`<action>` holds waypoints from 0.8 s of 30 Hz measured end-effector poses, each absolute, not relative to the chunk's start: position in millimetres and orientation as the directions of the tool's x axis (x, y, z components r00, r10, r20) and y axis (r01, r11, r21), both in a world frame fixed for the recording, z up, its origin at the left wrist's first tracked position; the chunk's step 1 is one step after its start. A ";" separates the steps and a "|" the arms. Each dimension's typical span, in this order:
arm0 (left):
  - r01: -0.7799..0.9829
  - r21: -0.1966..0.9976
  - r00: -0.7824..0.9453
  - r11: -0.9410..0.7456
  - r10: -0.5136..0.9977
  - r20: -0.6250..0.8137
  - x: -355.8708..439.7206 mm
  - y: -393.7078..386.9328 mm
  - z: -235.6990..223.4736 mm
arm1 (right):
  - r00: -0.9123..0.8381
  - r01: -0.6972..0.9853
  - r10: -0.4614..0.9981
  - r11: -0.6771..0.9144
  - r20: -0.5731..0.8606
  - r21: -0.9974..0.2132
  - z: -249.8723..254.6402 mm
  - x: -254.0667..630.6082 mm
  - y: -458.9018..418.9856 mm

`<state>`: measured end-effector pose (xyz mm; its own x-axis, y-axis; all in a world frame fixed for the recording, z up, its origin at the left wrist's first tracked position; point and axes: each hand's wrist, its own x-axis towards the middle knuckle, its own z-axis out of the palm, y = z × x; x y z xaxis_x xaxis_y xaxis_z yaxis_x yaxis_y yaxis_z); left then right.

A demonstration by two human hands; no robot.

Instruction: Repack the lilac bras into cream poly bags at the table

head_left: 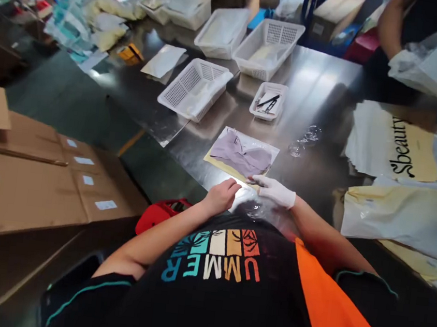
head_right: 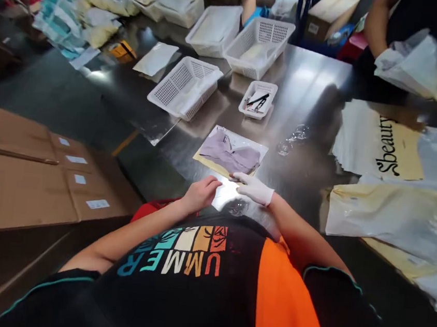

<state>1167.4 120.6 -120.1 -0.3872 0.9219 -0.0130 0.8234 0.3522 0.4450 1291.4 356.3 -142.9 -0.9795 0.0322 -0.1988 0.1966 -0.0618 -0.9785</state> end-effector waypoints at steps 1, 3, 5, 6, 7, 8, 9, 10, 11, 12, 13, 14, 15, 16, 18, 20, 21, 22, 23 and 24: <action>0.807 0.490 -0.386 0.331 0.922 0.012 1165.3 130.0 -123.4 | -0.977 0.197 0.084 0.002 -0.196 -0.980 -146.2 1290.3 351.2; 0.743 0.612 -0.373 0.272 0.927 0.042 1158.9 148.8 -131.9 | -0.957 0.233 0.205 0.110 -0.207 -0.966 -152.9 1289.2 339.5; 0.670 0.723 -0.267 0.168 0.963 0.023 1144.5 166.9 -143.4 | -0.898 0.311 0.372 0.159 -0.235 -0.937 -159.1 1293.6 333.4; 0.648 0.753 -0.184 0.114 0.983 0.009 1133.2 175.7 -150.6 | -0.848 0.352 0.468 0.148 -0.248 -0.924 -161.3 1299.2 333.8; 0.646 0.759 -0.107 0.076 0.994 -0.009 1119.2 184.4 -158.6 | -0.785 0.384 0.563 0.115 -0.258 -0.916 -162.3 1307.4 336.2; 0.670 0.739 -0.069 0.071 0.997 -0.033 1103.2 192.9 -167.2 | -0.713 0.405 0.648 0.068 -0.268 -0.912 -161.8 1318.0 339.8; 0.714 0.691 -0.085 0.108 0.994 -0.068 1085.7 201.1 -176.1 | -0.628 0.415 0.727 0.010 -0.278 -0.910 -159.7 1330.6 343.6; 0.763 0.619 -0.151 0.186 0.982 -0.109 1067.9 208.8 -184.9 | -0.552 0.418 0.784 -0.035 -0.284 -0.908 -156.0 1344.3 346.8; 0.796 0.532 -0.245 0.289 0.957 -0.153 1050.6 215.5 -193.5 | -0.491 0.416 0.825 -0.061 -0.281 -0.907 -151.0 1358.4 348.7; 0.808 0.444 -0.335 0.387 0.922 -0.195 1034.8 221.1 -201.4 | -0.429 0.412 0.863 -0.075 -0.266 -0.908 -144.9 1371.7 348.9; 0.809 0.368 -0.396 0.459 0.887 -0.236 1021.1 225.5 -208.6 | -0.365 0.409 0.901 -0.070 -0.234 -0.910 -138.3 1383.2 347.4; 0.813 0.312 -0.418 0.492 0.866 -0.275 1010.1 228.5 -214.8 | -0.295 0.409 0.937 -0.052 -0.186 -0.911 -131.7 1391.8 344.5; 0.825 0.279 -0.406 0.491 0.859 -0.311 1001.7 230.3 -220.0 | -0.227 0.413 0.964 -0.034 -0.139 -0.910 -125.5 1396.9 340.5; 0.843 0.266 -0.373 0.467 0.865 -0.336 995.7 231.2 -224.1 | -0.172 0.415 0.980 -0.019 -0.099 -0.910 -120.1 1397.8 335.9; 0.880 0.277 -0.276 0.385 0.890 -0.362 989.6 231.1 -229.1 | -0.119 0.392 0.991 -0.016 -0.067 -0.920 -112.8 1386.6 326.3; 0.904 0.313 -0.169 0.291 0.916 -0.364 987.2 229.5 -230.8 | -0.100 0.342 0.992 -0.035 -0.074 -0.939 -109.8 1359.8 318.0; 0.911 0.336 -0.111 0.239 0.927 -0.359 986.3 228.1 -230.7 | -0.094 0.322 0.993 -0.041 -0.075 -0.946 -109.3 1342.2 314.8; 0.914 0.360 -0.054 0.187 0.936 -0.349 985.1 226.1 -230.2 | -0.086 0.307 0.994 -0.039 -0.068 -0.951 -109.1 1323.0 312.5; 0.913 0.382 -0.003 0.139 0.942 -0.335 983.5 223.5 -229.5 | -0.081 0.300 0.995 -0.028 -0.055 -0.953 -108.8 1303.0 311.1; 0.911 0.402 0.044 0.091 0.949 -0.313 981.4 220.2 -228.5 | -0.083 0.299 0.996 -0.010 -0.036 -0.954 -108.4 1283.1 310.9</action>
<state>981.4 220.2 -228.5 0.0435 0.9486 -0.3134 0.9110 0.0911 0.4023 1283.1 310.9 -108.4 -0.0828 0.9959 -0.0363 0.2989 -0.0099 -0.9542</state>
